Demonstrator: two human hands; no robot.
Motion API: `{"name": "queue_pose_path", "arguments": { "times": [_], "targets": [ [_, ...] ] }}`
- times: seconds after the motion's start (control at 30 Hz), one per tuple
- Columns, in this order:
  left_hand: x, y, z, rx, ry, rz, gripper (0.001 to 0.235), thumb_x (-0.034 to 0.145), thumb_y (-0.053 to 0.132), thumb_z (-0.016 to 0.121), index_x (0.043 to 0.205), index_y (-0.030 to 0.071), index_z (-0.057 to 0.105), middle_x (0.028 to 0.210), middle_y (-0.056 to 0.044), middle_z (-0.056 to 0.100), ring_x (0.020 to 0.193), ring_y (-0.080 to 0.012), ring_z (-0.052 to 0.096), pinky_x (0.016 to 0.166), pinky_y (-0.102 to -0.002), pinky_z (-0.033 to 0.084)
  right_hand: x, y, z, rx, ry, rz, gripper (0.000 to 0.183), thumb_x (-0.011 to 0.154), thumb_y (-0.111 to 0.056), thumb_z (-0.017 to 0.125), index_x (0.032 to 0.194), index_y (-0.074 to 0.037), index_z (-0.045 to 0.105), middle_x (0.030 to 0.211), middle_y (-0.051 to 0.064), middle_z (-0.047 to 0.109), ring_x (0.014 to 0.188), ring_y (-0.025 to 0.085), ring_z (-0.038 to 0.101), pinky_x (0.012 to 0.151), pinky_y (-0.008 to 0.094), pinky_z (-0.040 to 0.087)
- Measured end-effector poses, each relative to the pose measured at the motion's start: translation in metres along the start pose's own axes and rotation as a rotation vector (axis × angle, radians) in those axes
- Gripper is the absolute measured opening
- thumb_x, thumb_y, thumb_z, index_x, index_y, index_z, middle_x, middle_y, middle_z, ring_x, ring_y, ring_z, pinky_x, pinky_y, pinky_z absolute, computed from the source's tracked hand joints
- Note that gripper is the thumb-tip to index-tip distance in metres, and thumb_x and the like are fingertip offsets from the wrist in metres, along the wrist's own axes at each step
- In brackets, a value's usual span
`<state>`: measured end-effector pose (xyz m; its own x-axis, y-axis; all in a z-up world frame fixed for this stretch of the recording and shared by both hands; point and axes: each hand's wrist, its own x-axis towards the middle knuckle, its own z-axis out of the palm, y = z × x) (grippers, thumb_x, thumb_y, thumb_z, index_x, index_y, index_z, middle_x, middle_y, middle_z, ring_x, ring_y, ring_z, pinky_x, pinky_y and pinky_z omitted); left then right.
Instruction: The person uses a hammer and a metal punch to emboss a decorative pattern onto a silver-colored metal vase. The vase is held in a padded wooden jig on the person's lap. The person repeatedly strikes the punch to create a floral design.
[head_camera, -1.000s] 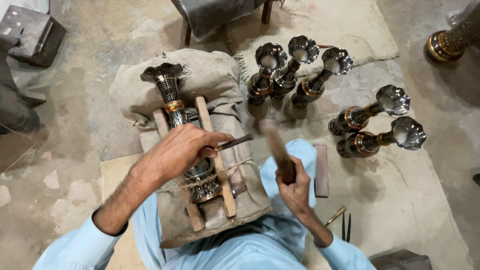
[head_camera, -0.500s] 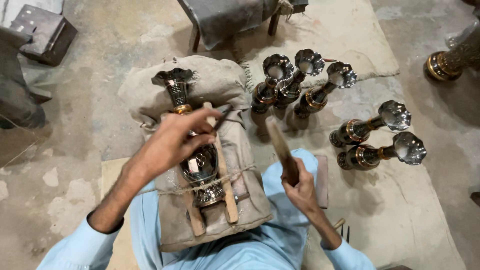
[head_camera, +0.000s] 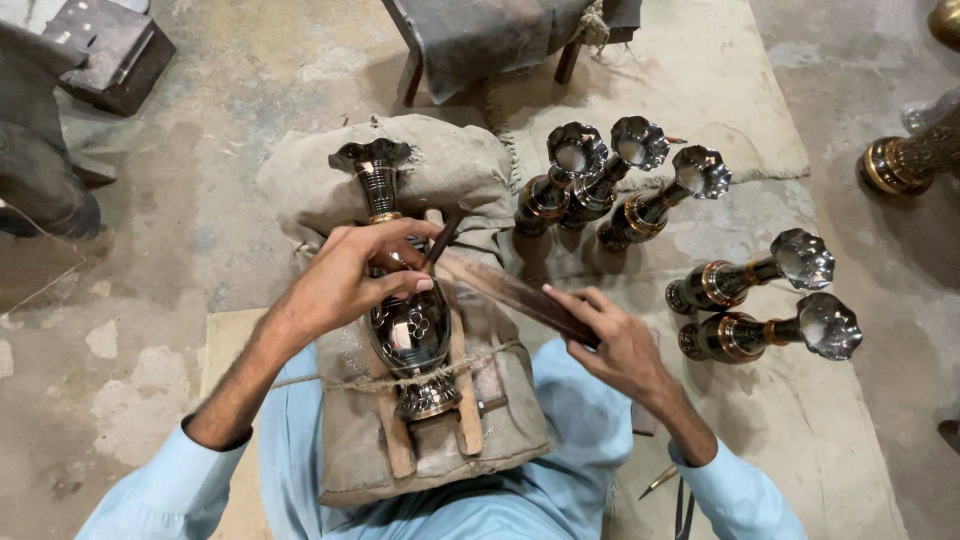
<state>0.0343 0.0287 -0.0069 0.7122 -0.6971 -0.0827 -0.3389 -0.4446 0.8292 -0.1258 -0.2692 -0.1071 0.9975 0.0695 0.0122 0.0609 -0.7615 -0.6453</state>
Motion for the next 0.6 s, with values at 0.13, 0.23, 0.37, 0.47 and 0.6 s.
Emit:
{"name": "queue_pose_path", "arguments": {
  "times": [0.13, 0.23, 0.37, 0.47, 0.6],
  "targets": [
    [0.001, 0.002, -0.002, 0.019, -0.025, 0.010, 0.050, 0.085, 0.011, 0.078, 0.133, 0.012, 0.063, 0.094, -0.007, 0.081, 0.074, -0.0143, 0.077, 0.067, -0.031, 0.061, 0.010, 0.008, -0.015, 0.087, 0.143, -0.036, 0.073, 0.076, -0.004, 0.070, 0.146, -0.019, 0.056, 0.115, 0.008, 0.067, 0.079, 0.023, 0.070, 0.068, 0.036, 0.057],
    [0.000, 0.005, -0.002, 0.043, -0.021, 0.025, 0.049, 0.085, 0.012, 0.078, 0.132, 0.012, 0.064, 0.095, -0.007, 0.081, 0.078, -0.0150, 0.077, 0.069, -0.032, 0.061, 0.019, 0.010, -0.030, 0.229, 0.297, -0.149, 0.073, 0.079, -0.002, 0.071, 0.148, -0.012, 0.054, 0.112, 0.010, 0.067, 0.085, 0.023, 0.068, 0.074, 0.034, 0.057],
    [0.000, 0.008, -0.001, 0.053, -0.012, 0.017, 0.049, 0.085, 0.013, 0.078, 0.131, 0.013, 0.064, 0.096, -0.007, 0.080, 0.079, -0.0140, 0.078, 0.069, -0.032, 0.062, 0.025, 0.007, -0.050, 0.071, 0.305, -0.229, 0.076, 0.075, 0.002, 0.069, 0.149, -0.009, 0.054, 0.115, 0.015, 0.069, 0.094, 0.025, 0.069, 0.083, 0.035, 0.057],
    [0.001, 0.008, -0.001, 0.044, -0.019, -0.021, 0.049, 0.085, 0.013, 0.078, 0.132, 0.013, 0.064, 0.093, -0.006, 0.081, 0.076, -0.0136, 0.078, 0.067, -0.032, 0.062, 0.029, 0.000, -0.057, 0.038, 0.310, -0.219, 0.078, 0.074, 0.004, 0.068, 0.150, -0.009, 0.054, 0.114, 0.015, 0.069, 0.093, 0.025, 0.069, 0.084, 0.036, 0.056],
    [0.000, 0.006, -0.002, -0.003, -0.027, -0.018, 0.049, 0.085, 0.009, 0.076, 0.132, 0.011, 0.063, 0.092, -0.007, 0.082, 0.073, -0.0138, 0.077, 0.066, -0.032, 0.062, 0.035, -0.006, -0.055, 0.096, 0.227, -0.255, 0.082, 0.073, 0.004, 0.068, 0.151, -0.011, 0.052, 0.116, 0.016, 0.071, 0.094, 0.024, 0.070, 0.084, 0.037, 0.056]
  ]
}}
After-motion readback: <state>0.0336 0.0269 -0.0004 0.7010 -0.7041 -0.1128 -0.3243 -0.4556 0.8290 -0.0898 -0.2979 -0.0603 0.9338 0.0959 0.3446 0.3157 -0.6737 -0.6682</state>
